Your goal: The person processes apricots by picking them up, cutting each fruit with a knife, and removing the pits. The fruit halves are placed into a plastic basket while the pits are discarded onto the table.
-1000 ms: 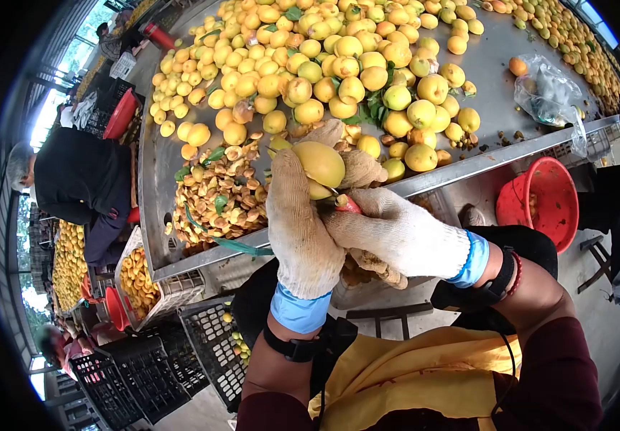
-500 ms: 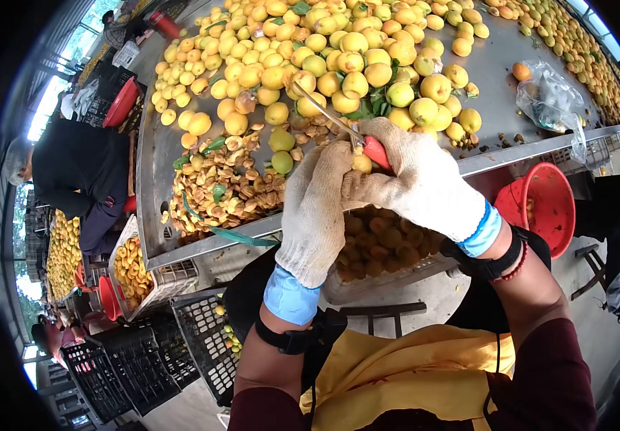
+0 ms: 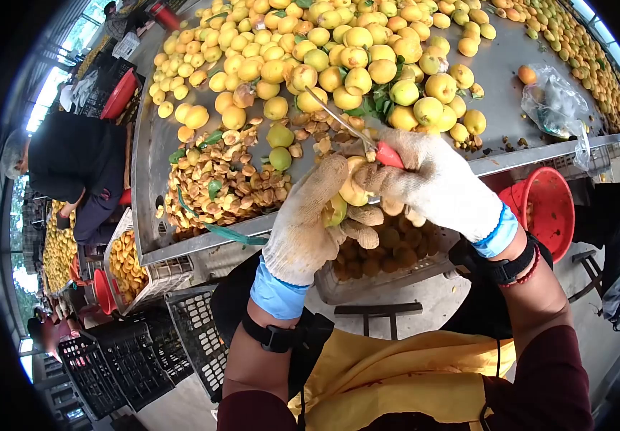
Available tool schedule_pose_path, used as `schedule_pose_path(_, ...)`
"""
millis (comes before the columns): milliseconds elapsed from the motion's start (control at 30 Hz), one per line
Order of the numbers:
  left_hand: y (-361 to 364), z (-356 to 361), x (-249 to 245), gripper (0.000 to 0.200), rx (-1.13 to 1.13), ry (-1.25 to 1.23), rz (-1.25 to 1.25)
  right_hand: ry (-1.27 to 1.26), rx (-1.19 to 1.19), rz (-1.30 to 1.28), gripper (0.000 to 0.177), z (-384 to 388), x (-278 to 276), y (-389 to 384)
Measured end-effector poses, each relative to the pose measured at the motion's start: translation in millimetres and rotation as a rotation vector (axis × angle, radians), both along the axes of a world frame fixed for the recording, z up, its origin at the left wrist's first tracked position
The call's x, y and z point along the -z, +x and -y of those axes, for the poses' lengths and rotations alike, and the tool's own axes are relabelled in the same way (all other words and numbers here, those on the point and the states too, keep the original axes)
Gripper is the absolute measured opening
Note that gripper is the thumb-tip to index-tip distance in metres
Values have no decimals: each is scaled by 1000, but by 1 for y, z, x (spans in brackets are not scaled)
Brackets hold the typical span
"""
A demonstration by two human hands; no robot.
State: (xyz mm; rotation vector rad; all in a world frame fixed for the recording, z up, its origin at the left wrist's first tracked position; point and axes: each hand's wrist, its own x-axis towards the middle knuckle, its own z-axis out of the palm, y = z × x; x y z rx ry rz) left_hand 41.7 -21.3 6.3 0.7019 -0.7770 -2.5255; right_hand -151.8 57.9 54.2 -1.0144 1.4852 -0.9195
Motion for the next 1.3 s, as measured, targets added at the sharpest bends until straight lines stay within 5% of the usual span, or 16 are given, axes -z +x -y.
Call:
schedule_pose_path(33,-1,0,2,47,20,-12,-49,-181,29,-251,26,1,0,0)
schedule_pose_path(133,-10,-7,0,50,16,-53,-106,-329,190,-195,28,3,9,-11)
schedule_pose_path(300,-21,-16,-12,49,-53,-127,-136,-703,402,584,44,3,-17,-25)
schedule_pose_path(333,-22,-17,-15,49,-38,-142,-150,-702,338,832,47,2,-17,-27)
schedule_pose_path(400,-23,-21,-12,49,-16,-150,-168,-877,100,915,51,8,-7,-28)
schedule_pose_path(433,-23,-22,-7,47,4,-151,-207,-790,174,1135,53,-1,-20,-14)
schedule_pose_path(533,-23,-31,-7,44,2,-120,-216,-721,377,835,46,-2,-14,-8)
schedule_pose_path(633,-29,-38,-13,41,-52,-47,-174,-715,379,848,45,-3,-11,-5)
schedule_pose_path(700,-37,-46,-19,40,-103,-308,41,-707,383,862,43,-6,-9,2)
schedule_pose_path(1000,-19,-34,-40,52,65,-386,40,-664,374,951,37,6,3,1)
schedule_pose_path(1167,-11,-26,-41,53,184,-740,312,-647,371,999,34,2,8,4)
schedule_pose_path(1300,-9,-30,-47,46,171,-607,238,-639,368,1037,32,-1,10,13)
